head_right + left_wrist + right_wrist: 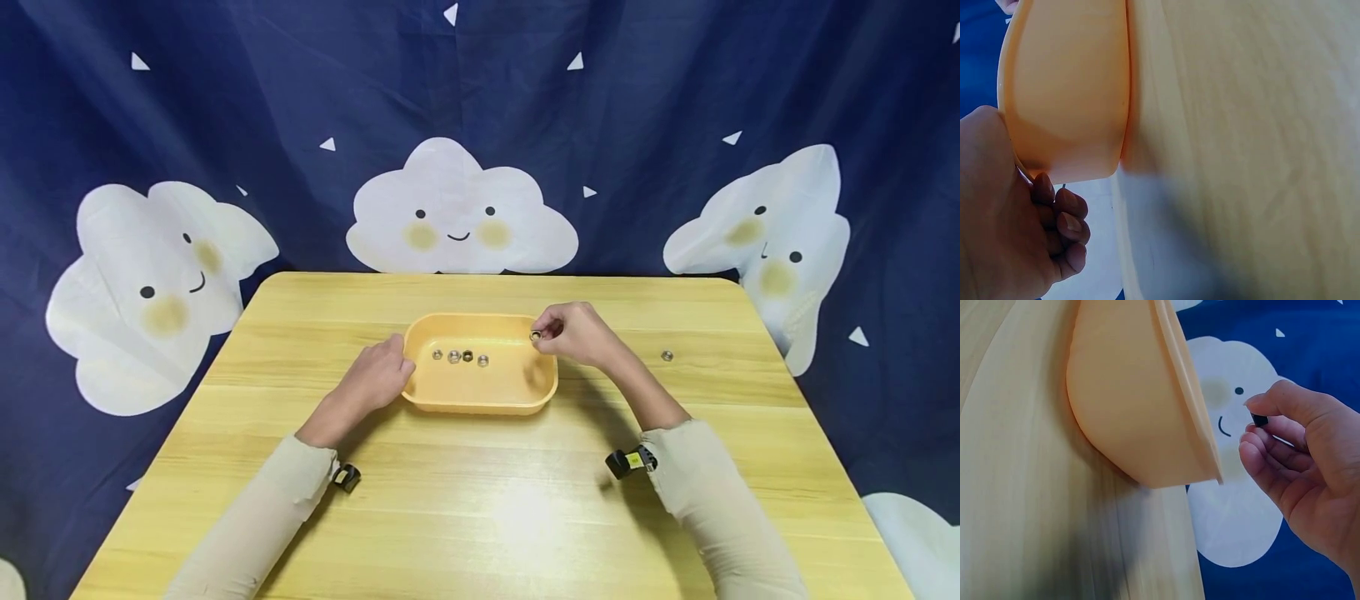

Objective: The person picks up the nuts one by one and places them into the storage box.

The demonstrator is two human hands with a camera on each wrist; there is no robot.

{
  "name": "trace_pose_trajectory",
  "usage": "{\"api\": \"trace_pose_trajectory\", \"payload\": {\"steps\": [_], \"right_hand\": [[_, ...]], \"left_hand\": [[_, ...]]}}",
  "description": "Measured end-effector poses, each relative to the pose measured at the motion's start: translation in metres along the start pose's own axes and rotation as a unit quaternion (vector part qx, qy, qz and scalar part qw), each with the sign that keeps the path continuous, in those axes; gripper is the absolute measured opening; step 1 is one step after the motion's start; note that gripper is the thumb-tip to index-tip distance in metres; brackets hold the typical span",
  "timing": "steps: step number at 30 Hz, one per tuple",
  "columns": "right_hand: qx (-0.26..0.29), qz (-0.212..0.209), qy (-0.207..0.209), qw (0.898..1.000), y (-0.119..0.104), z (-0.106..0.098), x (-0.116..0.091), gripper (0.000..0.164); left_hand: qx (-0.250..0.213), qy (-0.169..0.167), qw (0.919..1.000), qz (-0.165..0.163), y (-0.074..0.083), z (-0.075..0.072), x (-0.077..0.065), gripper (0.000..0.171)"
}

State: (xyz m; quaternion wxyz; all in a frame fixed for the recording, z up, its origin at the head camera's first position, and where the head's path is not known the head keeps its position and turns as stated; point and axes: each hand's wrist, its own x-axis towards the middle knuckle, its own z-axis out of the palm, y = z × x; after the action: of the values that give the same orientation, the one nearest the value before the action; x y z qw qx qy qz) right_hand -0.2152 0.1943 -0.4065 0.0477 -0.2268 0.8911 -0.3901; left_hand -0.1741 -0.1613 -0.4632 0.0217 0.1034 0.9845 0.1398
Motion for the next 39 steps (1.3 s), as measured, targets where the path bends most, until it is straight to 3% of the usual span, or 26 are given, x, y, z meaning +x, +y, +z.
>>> {"api": "trace_pose_trajectory", "payload": {"steps": [22,32,39], "right_hand": [[-0.011,-0.019,-0.046,0.999,-0.007,0.032,0.022,0.012],[-0.053,-0.039,-0.055,0.996,-0.008,0.044,0.028,0.013],[-0.064,-0.033,-0.086,0.994,-0.011,0.051,0.030,0.014]], "left_hand": [[-0.006,0.000,1.0000,0.000,0.002,0.001,0.001,0.022],[0.001,0.002,1.0000,0.004,0.001,0.000,0.001,0.022],[-0.005,0.000,1.0000,0.001,0.000,0.001,0.001,0.023]]}}
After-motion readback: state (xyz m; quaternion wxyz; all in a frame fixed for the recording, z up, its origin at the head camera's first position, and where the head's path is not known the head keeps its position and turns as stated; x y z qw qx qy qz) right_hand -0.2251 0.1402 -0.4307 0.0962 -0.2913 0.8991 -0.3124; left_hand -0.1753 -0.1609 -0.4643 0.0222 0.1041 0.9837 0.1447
